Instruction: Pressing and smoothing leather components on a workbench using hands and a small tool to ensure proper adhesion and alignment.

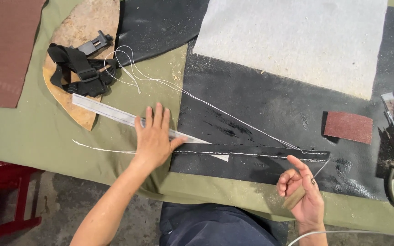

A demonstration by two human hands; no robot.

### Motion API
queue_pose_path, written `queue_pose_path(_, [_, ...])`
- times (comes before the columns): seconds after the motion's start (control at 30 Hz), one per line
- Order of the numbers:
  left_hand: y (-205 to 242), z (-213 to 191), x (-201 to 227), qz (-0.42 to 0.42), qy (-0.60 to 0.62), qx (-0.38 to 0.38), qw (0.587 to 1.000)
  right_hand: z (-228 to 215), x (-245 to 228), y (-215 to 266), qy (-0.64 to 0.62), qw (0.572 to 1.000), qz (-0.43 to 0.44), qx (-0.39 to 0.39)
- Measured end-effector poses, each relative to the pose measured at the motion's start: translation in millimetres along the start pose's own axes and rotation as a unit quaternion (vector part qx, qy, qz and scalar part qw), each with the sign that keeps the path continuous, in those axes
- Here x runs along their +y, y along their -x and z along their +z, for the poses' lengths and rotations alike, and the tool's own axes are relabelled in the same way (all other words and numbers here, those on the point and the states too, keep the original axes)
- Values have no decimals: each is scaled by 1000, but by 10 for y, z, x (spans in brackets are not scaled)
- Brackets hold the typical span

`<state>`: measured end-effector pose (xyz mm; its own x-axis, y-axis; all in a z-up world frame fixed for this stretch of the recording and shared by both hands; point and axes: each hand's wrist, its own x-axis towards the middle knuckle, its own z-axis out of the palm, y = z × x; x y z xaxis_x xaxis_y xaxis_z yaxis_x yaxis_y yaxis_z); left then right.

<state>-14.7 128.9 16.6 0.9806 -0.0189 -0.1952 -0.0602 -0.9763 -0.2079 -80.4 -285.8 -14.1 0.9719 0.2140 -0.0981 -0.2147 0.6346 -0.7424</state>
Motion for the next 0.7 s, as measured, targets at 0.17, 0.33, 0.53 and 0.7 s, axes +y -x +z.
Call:
queue_pose_path(0.17, [-8, -177, -22, -7, 67, -14, 998, 2, 5, -22, 4, 1000, -3, -5])
queue_pose_path(0.33, [-104, -93, -253, -117, 30, -30, 992, -65, 27, 0, 14, 1000, 0, -4])
queue_pose_path(0.53, [110, -119, -75, 49, 335, 304, 891, -30, 114, 139, 72, 990, 40, 110])
queue_pose_path(0.7, [245, -205, 511, -17, 583, 201, 787, 280, 177, 26, 211, 953, 130, 176])
